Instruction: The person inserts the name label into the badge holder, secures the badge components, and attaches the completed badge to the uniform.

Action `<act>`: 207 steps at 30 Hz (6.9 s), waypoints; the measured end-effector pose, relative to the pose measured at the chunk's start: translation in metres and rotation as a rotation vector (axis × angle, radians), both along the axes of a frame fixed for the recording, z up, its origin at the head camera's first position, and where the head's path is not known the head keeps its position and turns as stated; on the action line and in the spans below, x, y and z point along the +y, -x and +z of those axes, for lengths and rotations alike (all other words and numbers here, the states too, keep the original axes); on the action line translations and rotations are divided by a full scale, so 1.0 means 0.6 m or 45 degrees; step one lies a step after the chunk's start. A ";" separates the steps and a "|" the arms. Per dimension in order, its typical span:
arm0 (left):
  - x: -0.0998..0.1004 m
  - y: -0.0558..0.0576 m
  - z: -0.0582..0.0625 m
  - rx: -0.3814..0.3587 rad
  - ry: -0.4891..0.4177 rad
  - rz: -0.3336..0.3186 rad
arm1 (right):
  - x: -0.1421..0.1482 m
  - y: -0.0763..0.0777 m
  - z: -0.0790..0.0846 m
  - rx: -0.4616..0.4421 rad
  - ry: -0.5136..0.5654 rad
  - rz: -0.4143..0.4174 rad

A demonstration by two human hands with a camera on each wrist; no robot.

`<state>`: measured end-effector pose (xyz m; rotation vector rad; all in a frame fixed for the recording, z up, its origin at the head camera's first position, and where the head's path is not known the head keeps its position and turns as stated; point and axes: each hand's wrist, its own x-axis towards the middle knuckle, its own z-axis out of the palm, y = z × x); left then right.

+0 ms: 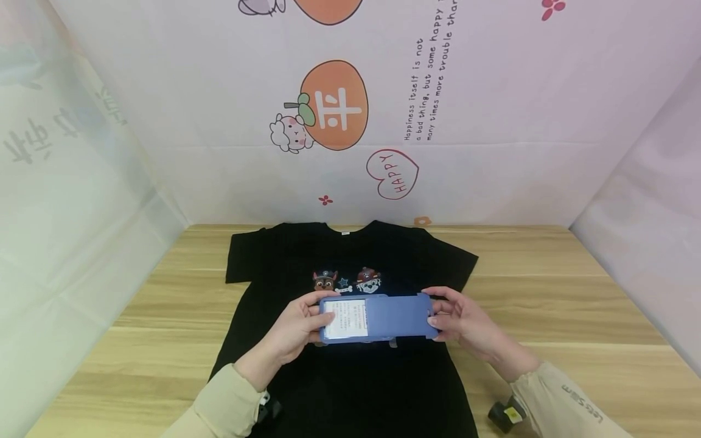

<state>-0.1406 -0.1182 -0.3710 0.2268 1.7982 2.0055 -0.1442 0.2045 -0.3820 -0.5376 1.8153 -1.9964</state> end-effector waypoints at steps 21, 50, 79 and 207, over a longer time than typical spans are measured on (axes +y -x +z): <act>0.002 -0.003 0.001 0.017 0.024 0.002 | -0.014 -0.005 0.004 -0.047 -0.056 -0.039; 0.003 -0.004 0.002 0.017 0.018 -0.010 | -0.025 -0.008 0.006 -0.089 -0.047 -0.041; 0.007 -0.005 0.001 0.002 0.000 -0.011 | -0.040 -0.009 0.007 -0.116 -0.020 -0.033; 0.035 -0.014 0.016 0.006 -0.055 -0.080 | -0.066 -0.015 0.002 -0.136 -0.153 -0.137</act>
